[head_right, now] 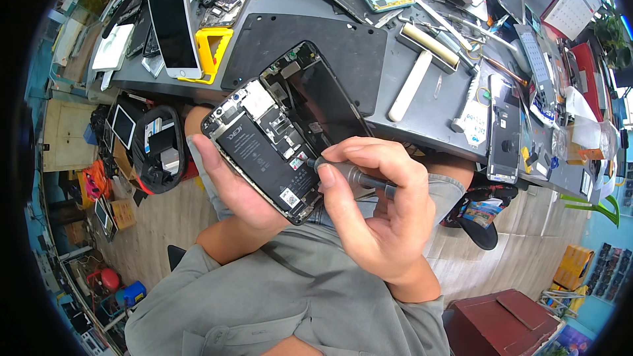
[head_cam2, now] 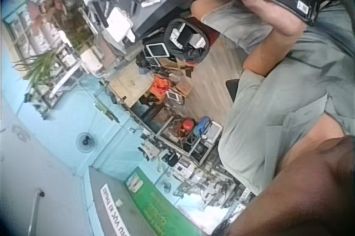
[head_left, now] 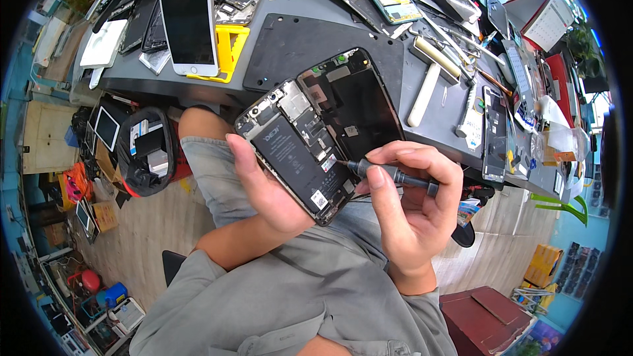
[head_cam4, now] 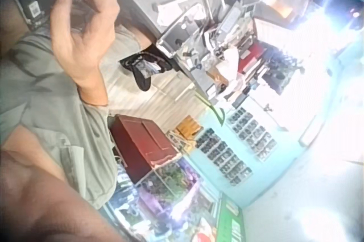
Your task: The person uses a screwdriver to remove screws from the back of a smartphone, then opens the device to expose the internal components. They continue to manipulate the phone and tools while seated at a cluttered workbench.
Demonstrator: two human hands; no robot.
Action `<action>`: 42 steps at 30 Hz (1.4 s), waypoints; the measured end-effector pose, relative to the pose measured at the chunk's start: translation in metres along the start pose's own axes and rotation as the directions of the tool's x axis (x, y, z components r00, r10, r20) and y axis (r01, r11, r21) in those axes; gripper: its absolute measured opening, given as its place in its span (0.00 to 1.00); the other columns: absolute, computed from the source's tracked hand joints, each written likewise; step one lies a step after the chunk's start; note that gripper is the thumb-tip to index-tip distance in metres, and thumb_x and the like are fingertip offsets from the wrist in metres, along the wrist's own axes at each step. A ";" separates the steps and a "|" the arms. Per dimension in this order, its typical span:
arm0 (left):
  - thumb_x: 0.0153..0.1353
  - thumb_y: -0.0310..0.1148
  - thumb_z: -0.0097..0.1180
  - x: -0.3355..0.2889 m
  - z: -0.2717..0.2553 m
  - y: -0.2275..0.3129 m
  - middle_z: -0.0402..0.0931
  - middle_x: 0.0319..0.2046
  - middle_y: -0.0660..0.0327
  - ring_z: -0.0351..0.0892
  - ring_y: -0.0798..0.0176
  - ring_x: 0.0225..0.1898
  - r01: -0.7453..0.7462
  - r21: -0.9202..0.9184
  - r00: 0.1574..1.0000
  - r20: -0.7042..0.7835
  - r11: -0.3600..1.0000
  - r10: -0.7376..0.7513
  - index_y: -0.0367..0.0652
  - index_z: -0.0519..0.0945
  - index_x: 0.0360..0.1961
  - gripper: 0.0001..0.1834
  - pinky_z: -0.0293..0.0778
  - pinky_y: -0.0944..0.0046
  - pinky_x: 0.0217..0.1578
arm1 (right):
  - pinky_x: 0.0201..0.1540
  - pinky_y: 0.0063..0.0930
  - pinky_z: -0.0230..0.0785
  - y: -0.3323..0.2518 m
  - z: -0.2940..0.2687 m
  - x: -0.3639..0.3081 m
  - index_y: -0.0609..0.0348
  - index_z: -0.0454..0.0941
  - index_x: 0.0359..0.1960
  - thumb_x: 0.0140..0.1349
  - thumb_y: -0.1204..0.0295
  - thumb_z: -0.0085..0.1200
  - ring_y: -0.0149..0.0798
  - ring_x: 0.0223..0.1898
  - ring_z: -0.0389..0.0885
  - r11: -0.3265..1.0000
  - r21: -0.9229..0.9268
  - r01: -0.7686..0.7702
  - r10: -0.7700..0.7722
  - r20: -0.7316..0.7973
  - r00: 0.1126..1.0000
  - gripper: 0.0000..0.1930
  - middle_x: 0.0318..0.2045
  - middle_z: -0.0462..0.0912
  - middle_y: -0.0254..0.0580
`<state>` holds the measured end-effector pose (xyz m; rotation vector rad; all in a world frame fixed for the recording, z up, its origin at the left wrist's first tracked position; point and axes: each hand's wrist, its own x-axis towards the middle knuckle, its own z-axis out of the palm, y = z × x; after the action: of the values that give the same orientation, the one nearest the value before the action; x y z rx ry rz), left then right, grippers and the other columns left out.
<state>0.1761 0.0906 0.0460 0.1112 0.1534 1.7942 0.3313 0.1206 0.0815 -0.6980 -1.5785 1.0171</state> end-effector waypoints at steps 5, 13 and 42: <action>0.72 0.88 0.35 0.001 -0.003 0.001 0.82 0.69 0.48 0.88 0.48 0.64 0.004 0.029 0.998 0.061 1.000 -0.006 0.43 0.70 0.81 0.61 0.87 0.46 0.62 | 0.51 0.31 0.87 0.001 0.005 0.001 0.70 0.76 0.58 0.64 0.93 0.71 0.41 0.49 0.93 0.998 -0.052 -0.018 0.016 -0.037 0.999 0.24 0.50 0.89 0.60; 0.73 0.88 0.34 0.001 0.001 0.000 0.81 0.69 0.46 0.88 0.48 0.64 -0.013 0.011 0.999 0.041 1.000 0.012 0.40 0.69 0.82 0.62 0.88 0.47 0.62 | 0.52 0.31 0.87 0.004 0.006 0.001 0.71 0.77 0.58 0.64 0.93 0.71 0.41 0.49 0.93 0.998 -0.029 -0.047 0.046 -0.035 0.998 0.23 0.50 0.90 0.59; 0.72 0.89 0.32 0.005 0.010 -0.004 0.81 0.70 0.46 0.87 0.48 0.66 -0.016 0.035 0.999 0.047 0.999 0.014 0.37 0.68 0.81 0.65 0.86 0.47 0.65 | 0.32 0.23 0.75 -0.037 -0.014 0.034 0.65 0.91 0.48 0.58 0.78 0.83 0.31 0.34 0.91 0.856 -0.513 0.060 0.071 0.231 0.970 0.17 0.40 0.96 0.42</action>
<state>0.1802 0.0966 0.0555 0.1796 0.1508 1.8027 0.3395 0.1360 0.1311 -0.9689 -2.1035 0.6934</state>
